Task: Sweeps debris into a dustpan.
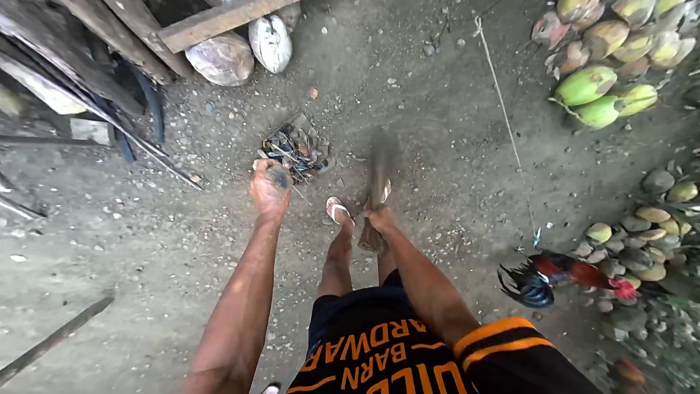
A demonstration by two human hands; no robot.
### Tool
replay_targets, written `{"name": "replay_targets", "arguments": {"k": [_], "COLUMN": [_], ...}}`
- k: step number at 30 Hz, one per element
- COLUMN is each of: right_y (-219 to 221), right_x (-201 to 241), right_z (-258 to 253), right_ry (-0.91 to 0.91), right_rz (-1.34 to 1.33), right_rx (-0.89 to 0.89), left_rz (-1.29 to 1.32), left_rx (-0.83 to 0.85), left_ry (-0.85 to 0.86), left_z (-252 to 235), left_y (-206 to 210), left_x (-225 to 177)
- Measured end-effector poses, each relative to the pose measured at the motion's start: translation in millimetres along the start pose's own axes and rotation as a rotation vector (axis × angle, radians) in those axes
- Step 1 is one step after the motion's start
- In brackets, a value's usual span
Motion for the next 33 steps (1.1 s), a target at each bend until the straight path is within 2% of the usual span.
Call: {"name": "replay_targets", "arguments": {"k": [2,6,9,12,15,17,20,23,27,29,33], "right_y": [23.3,79.1,57.7,6.7,-31.1,-34.2,-0.8,44.9,65.1,58.5,29.4], "right_x": [38.2,38.1,21.7,4.6,10.9,39.4,77.1,86.0,58.0,38.6,-12.0], "right_z": [10.0,55.1,110.5,130.8,98.1,58.7,-0.5,-7.7,47.3,70.6,99.9], "right_ry": [-0.059,-0.173,-0.185,-0.182,-0.197,-0.17,-0.143,-0.214,-0.223,-0.198,-0.182], "right_rz": [0.054,0.002,0.109,0.208,0.359,0.485,0.637,0.719,0.692,0.673,0.567], "right_rx": [0.095,0.228,0.311,0.287,0.139,0.063,0.025,0.122,0.206,0.24,0.243], "left_rz": [0.031,0.076,0.091,0.08,0.022,-0.004,-0.043,-0.056,0.115,0.199,0.202], "left_rx": [-0.021,-0.051,-0.063,-0.051,-0.03,-0.026,-0.026,-0.055,-0.045,-0.037,-0.01], "left_ry": [0.04,0.105,0.154,0.142,0.059,0.019,-0.003,0.069,0.158,0.183,0.174], "left_z": [-5.4,-2.5,-2.7,-4.0,-5.3,-5.5,-8.7,-13.9,-0.9,4.9,21.6], "left_y": [3.5,3.7,0.3,-2.3,0.1,2.2,4.2,0.7,-9.5,-20.1,-41.7], "left_x": [-1.6,1.1,5.9,11.7,10.7,7.9,0.0,-8.2,5.2,17.6,46.2]}}
Point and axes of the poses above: each hand's wrist, its own z-axis away from the middle knuckle, its own y-axis out of the palm, x = y × z, the point moved 6 cm from there along -z, towards the middle knuckle, and after that the axes turned 5 degrees about z, right-handed, at the moved point
